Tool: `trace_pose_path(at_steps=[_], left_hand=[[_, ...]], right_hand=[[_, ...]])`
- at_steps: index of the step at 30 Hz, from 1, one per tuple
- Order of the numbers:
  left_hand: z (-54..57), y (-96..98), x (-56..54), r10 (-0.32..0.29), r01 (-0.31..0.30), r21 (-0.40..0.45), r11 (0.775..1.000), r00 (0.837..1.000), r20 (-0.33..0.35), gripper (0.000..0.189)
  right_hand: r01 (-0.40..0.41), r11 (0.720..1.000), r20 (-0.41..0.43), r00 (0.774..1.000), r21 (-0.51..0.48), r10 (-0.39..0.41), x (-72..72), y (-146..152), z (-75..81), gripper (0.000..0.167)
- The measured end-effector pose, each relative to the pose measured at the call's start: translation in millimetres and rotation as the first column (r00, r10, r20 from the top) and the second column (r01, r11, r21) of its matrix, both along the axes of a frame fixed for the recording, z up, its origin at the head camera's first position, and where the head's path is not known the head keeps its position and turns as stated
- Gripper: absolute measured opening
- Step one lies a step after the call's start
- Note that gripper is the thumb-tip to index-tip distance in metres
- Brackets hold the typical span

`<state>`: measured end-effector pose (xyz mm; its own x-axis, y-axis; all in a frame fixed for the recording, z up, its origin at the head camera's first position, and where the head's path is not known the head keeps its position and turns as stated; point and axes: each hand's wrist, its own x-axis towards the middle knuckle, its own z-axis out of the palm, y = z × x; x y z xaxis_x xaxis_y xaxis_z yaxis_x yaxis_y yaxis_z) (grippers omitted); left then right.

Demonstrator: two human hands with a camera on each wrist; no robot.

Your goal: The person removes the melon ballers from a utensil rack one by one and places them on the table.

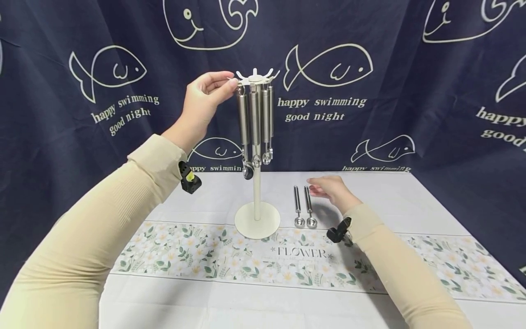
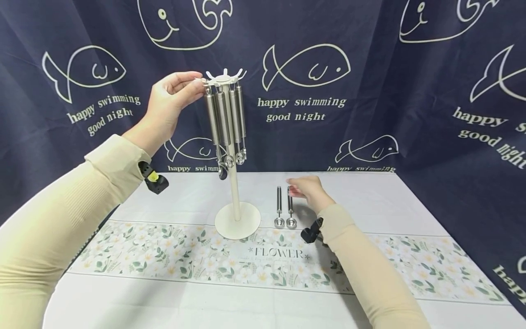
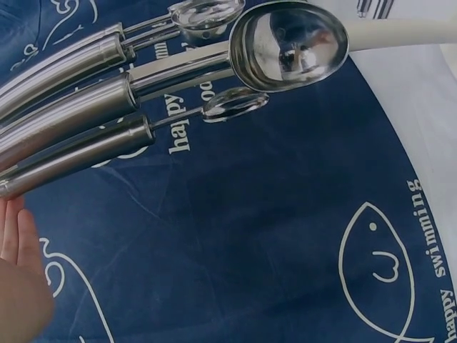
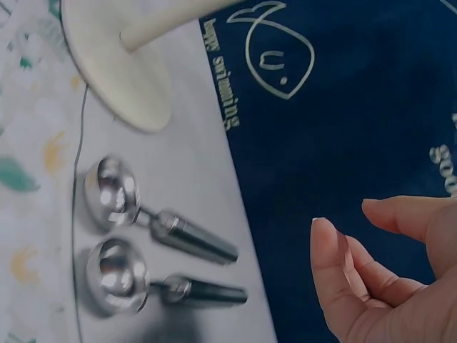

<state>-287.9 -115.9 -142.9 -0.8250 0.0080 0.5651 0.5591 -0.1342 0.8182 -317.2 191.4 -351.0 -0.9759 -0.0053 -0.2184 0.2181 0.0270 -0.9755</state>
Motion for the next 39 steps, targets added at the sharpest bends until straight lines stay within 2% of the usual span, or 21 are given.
trace_pose_path(at_steps=[9,17,33,39], left_hand=[[-2.5,1.9,2.6,0.025,-0.025,0.004,1.000,0.999,0.020,0.026],[-1.5,3.8,4.0,0.030,-0.030,-0.002,1.000,0.999,0.014,0.029],[-0.8,4.3,6.7,0.060,-0.060,-0.019,0.998,0.998,0.015,0.025],[-0.7,4.6,6.1,0.057,-0.057,-0.012,0.998,0.998,0.008,0.024]], right_hand=[[-0.034,0.999,-0.069,0.997,-0.030,0.032,4.1,-20.2,26.3,0.010],[-0.046,0.998,-0.138,0.990,-0.047,0.039,7.0,-26.1,46.4,0.018],[-0.112,0.991,-0.204,0.974,-0.069,0.096,5.4,-46.8,70.9,0.033],[-0.158,0.978,-0.260,0.958,-0.134,0.119,8.0,-62.0,85.7,0.036]])
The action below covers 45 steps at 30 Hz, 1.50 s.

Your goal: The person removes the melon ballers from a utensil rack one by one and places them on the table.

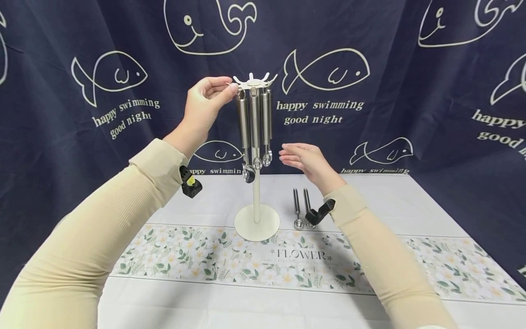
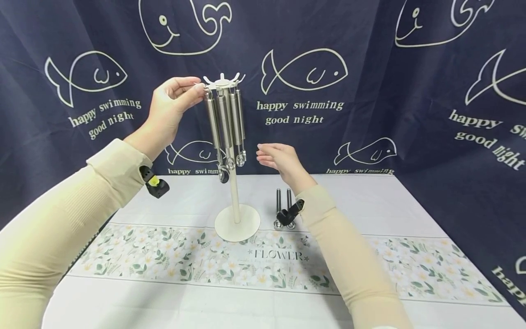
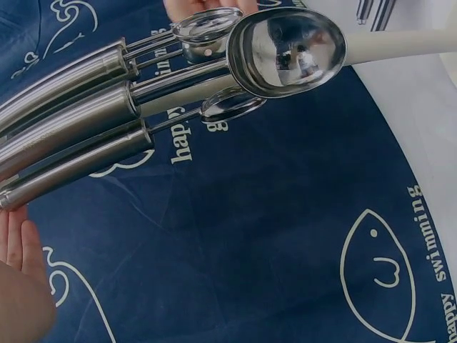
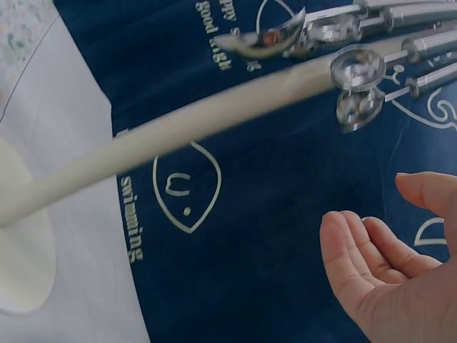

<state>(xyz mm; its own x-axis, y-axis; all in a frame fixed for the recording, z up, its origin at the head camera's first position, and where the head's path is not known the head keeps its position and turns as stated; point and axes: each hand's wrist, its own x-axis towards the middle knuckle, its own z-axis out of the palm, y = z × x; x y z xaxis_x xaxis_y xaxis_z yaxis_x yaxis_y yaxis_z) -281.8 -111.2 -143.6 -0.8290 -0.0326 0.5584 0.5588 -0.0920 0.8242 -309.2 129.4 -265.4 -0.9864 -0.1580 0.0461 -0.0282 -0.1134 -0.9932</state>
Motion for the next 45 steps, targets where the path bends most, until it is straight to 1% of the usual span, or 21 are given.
trace_pose_path(at_steps=[1,3,7,10,12,15,20,24,26,33,37,39,44,45], left_hand=[[0.1,-0.3,0.3,-0.001,0.001,0.000,1.000,1.000,0.002,0.025],[0.3,-0.3,0.4,-0.002,0.002,0.001,1.000,1.000,0.001,0.026],[0.9,0.3,1.3,-0.001,0.001,-0.004,1.000,1.000,-0.001,0.027],[1.0,0.7,2.0,0.006,-0.006,-0.011,1.000,1.000,-0.003,0.028],[1.0,0.8,2.4,0.008,-0.008,-0.013,1.000,1.000,-0.003,0.029],[1.0,0.5,2.8,0.009,-0.009,-0.011,1.000,1.000,-0.002,0.031],[1.1,0.3,3.0,0.010,-0.010,-0.007,1.000,1.000,-0.004,0.030],[0.9,-0.2,2.9,0.007,-0.007,-0.001,1.000,1.000,-0.001,0.026],[0.7,-0.4,2.7,0.004,-0.004,0.002,1.000,1.000,-0.001,0.025],[-0.2,-0.8,2.6,0.007,-0.007,-0.008,1.000,1.000,-0.004,0.025],[-0.8,-1.1,2.9,0.019,-0.019,-0.025,1.000,1.000,-0.005,0.026],[-1.2,-1.5,2.4,0.028,-0.029,-0.047,0.998,0.999,-0.016,0.027],[-1.3,-1.8,0.6,0.031,-0.033,-0.067,0.997,0.999,-0.034,0.028],[-0.9,-1.5,0.6,0.027,-0.028,-0.059,0.998,0.999,-0.030,0.028]], right_hand=[[0.000,1.000,-0.012,1.000,-0.020,0.000,0.6,-3.2,1.7,0.034],[0.001,0.999,-0.040,0.999,-0.052,-0.003,2.0,-9.1,4.5,0.037],[0.008,0.990,-0.102,0.995,-0.141,-0.022,2.6,-20.0,8.9,0.036],[-0.008,0.983,-0.141,0.990,-0.184,-0.018,2.3,-25.7,13.4,0.036],[-0.023,0.980,-0.163,0.987,-0.196,-0.010,2.3,-28.5,17.6,0.037],[-0.041,0.981,-0.192,0.981,-0.188,0.005,2.5,-32.2,25.1,0.038],[-0.088,0.987,-0.260,0.964,-0.133,0.051,4.0,-35.1,37.4,0.040],[-0.119,0.985,-0.303,0.950,-0.121,0.077,5.0,-35.6,43.7,0.040],[-0.124,0.984,-0.320,0.944,-0.124,0.079,5.4,-35.7,45.7,0.040],[-0.095,0.982,-0.357,0.934,-0.162,0.032,5.8,-33.8,48.8,0.035],[-0.067,0.986,-0.379,0.925,-0.153,0.005,6.4,-31.8,50.9,0.036],[-0.053,0.987,-0.387,0.922,-0.149,-0.009,7.2,-31.0,52.3,0.036],[-0.006,0.989,-0.390,0.919,-0.151,-0.054,9.7,-29.6,54.8,0.037],[0.000,0.987,-0.386,0.921,-0.159,-0.062,10.1,-29.4,55.2,0.036]])
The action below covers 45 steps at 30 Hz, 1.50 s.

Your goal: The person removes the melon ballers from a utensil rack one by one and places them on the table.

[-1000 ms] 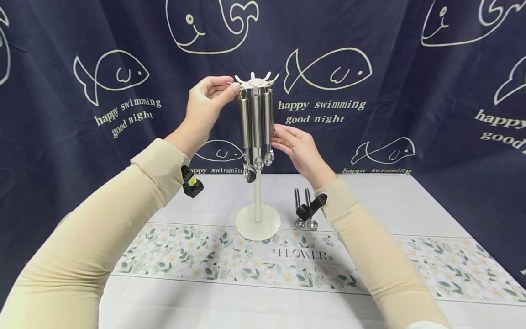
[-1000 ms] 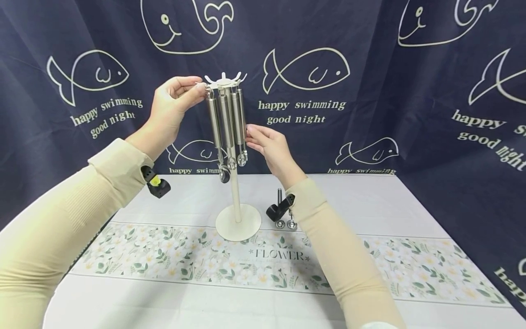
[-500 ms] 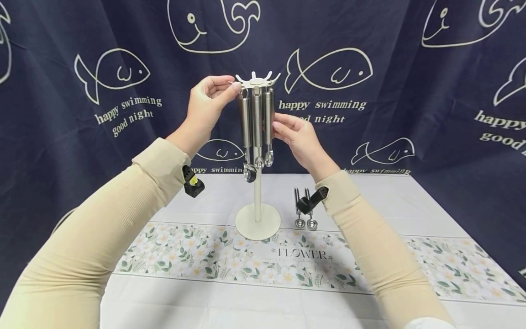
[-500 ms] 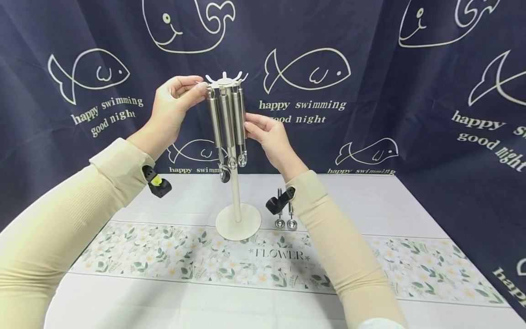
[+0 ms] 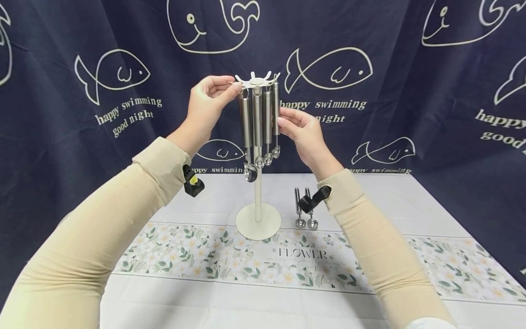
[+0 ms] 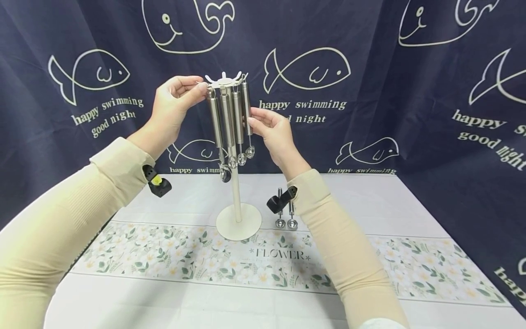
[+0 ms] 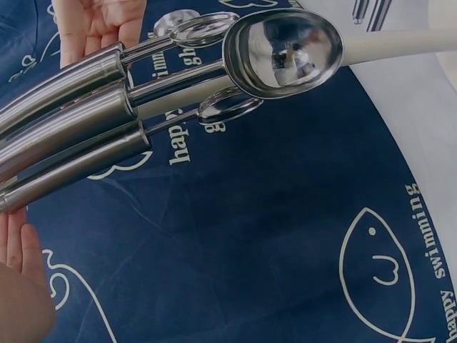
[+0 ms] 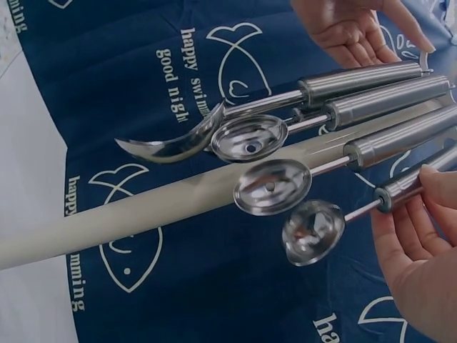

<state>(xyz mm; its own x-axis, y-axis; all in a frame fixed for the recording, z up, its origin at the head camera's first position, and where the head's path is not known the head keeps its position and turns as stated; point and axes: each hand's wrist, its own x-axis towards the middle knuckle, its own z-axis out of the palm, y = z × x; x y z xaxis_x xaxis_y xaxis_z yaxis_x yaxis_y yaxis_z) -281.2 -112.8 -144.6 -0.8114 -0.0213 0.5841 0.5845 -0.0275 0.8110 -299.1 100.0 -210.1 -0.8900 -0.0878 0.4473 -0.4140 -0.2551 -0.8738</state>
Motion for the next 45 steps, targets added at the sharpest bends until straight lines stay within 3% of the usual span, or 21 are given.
trace_pose_path(at_steps=[14,30,45], left_hand=[[1.9,-1.0,0.7,-0.001,0.001,-0.002,1.000,1.000,0.013,0.028],[4.1,-3.6,1.4,-0.035,0.035,0.035,0.999,0.999,0.005,0.017],[7.5,-2.4,2.4,-0.027,0.026,0.035,0.999,0.999,0.035,0.016]], right_hand=[[-0.011,0.991,0.031,0.999,-0.130,0.015,1.5,9.1,3.6,0.030],[0.009,0.990,0.135,0.991,-0.140,0.010,-5.2,27.5,-16.5,0.040],[-0.005,0.989,0.169,0.985,-0.145,0.030,-6.8,36.0,-28.8,0.025]])
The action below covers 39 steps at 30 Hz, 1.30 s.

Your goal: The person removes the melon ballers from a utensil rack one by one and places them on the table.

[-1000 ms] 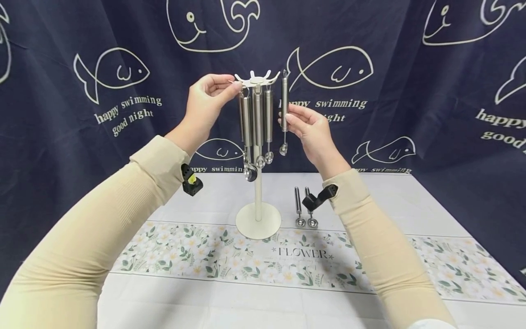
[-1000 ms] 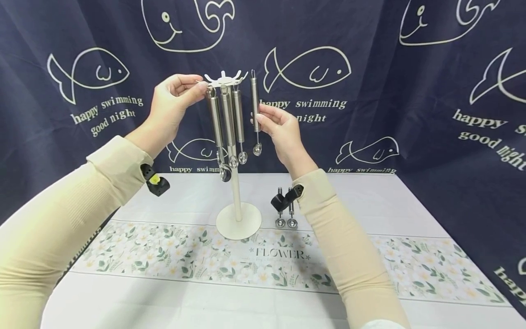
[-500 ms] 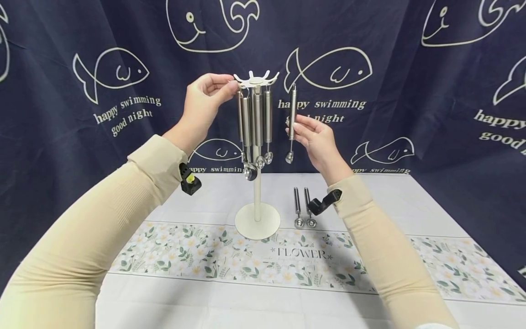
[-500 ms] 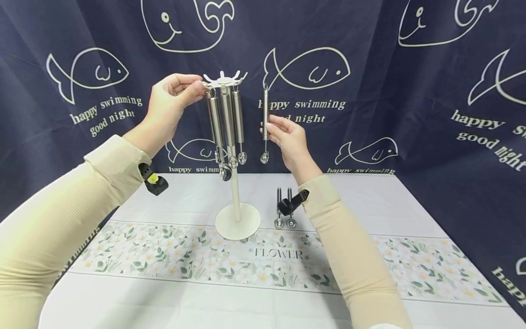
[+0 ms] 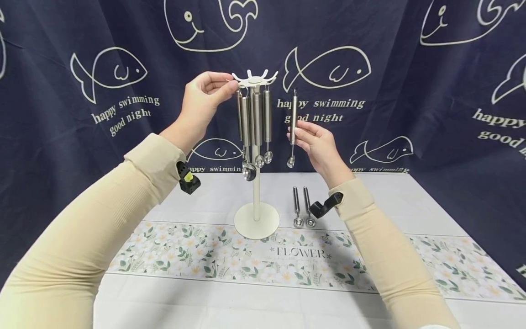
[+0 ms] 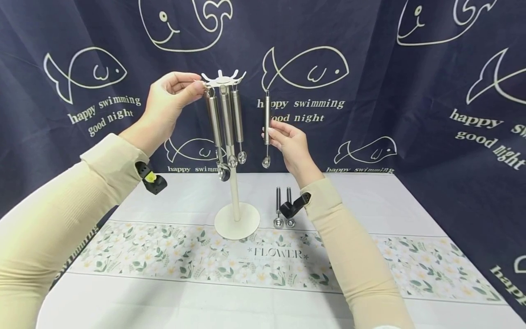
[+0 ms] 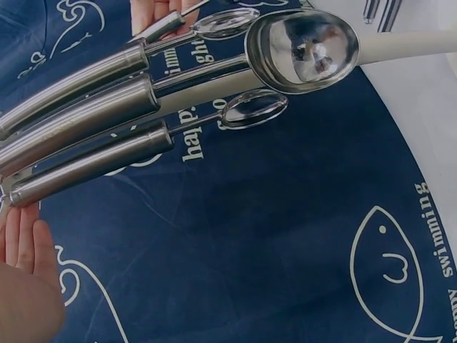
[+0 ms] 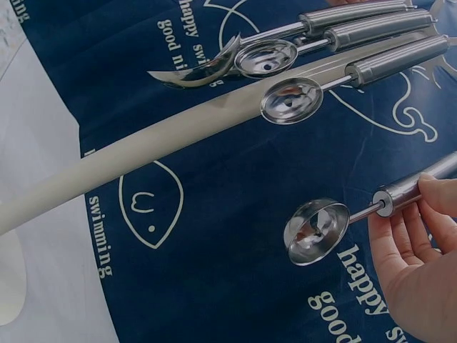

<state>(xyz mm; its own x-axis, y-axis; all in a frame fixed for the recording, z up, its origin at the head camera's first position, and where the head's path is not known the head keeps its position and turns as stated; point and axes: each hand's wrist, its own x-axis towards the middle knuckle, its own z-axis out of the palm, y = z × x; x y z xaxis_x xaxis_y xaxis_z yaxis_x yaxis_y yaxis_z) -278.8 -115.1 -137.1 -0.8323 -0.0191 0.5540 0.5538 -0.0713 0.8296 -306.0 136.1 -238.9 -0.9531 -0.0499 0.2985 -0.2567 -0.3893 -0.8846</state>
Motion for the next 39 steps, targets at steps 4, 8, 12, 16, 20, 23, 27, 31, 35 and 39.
trace_pose_path(at_steps=[4,8,12,16,20,23,27,31,35,39], left_hand=[[1.2,0.8,0.6,-0.001,0.001,-0.012,1.000,1.000,0.019,0.016],[2.6,1.1,1.9,0.009,-0.008,-0.037,0.999,0.999,0.033,0.018],[4.3,1.7,2.7,0.015,-0.013,-0.048,0.999,0.999,0.035,0.018],[6.2,1.9,3.1,0.022,-0.020,-0.057,0.998,0.999,0.033,0.018],[7.7,1.1,2.8,0.031,-0.028,-0.068,0.997,0.999,0.045,0.020],[8.4,0.2,2.4,0.044,-0.038,-0.079,0.996,0.996,0.073,0.025],[8.8,-0.1,1.2,0.058,-0.045,-0.110,0.993,0.992,0.115,0.037],[9.2,0.6,0.5,0.026,-0.007,-0.127,0.992,0.989,0.146,0.050],[9.5,0.4,1.2,0.010,0.013,-0.142,0.990,0.988,0.155,0.054],[9.9,-0.4,1.6,0.007,0.016,-0.146,0.989,0.988,0.154,0.054]], right_hand=[[-0.005,1.000,-0.004,1.000,-0.005,0.005,0.5,1.8,-0.8,0.022],[-0.011,1.000,0.003,1.000,-0.011,0.011,0.6,2.8,-0.5,0.022],[-0.016,1.000,0.015,1.000,-0.023,0.016,0.4,3.0,-0.4,0.023],[-0.013,1.000,0.029,0.999,-0.024,0.013,0.3,4.2,-0.8,0.028],[-0.010,1.000,0.040,0.999,-0.029,0.012,-0.3,5.9,-1.2,0.031],[-0.009,1.000,0.043,0.999,-0.026,0.010,-0.6,7.0,-1.4,0.035],[-0.005,1.000,0.050,0.999,-0.016,0.006,-1.1,8.8,-2.4,0.040],[0.002,1.000,0.062,0.998,-0.006,-0.001,-0.9,9.5,-4.2,0.043],[0.006,1.000,0.072,0.997,-0.001,-0.006,0.1,9.6,-6.0,0.043],[0.013,1.000,0.082,0.997,0.001,-0.013,0.5,11.5,-7.7,0.043]])
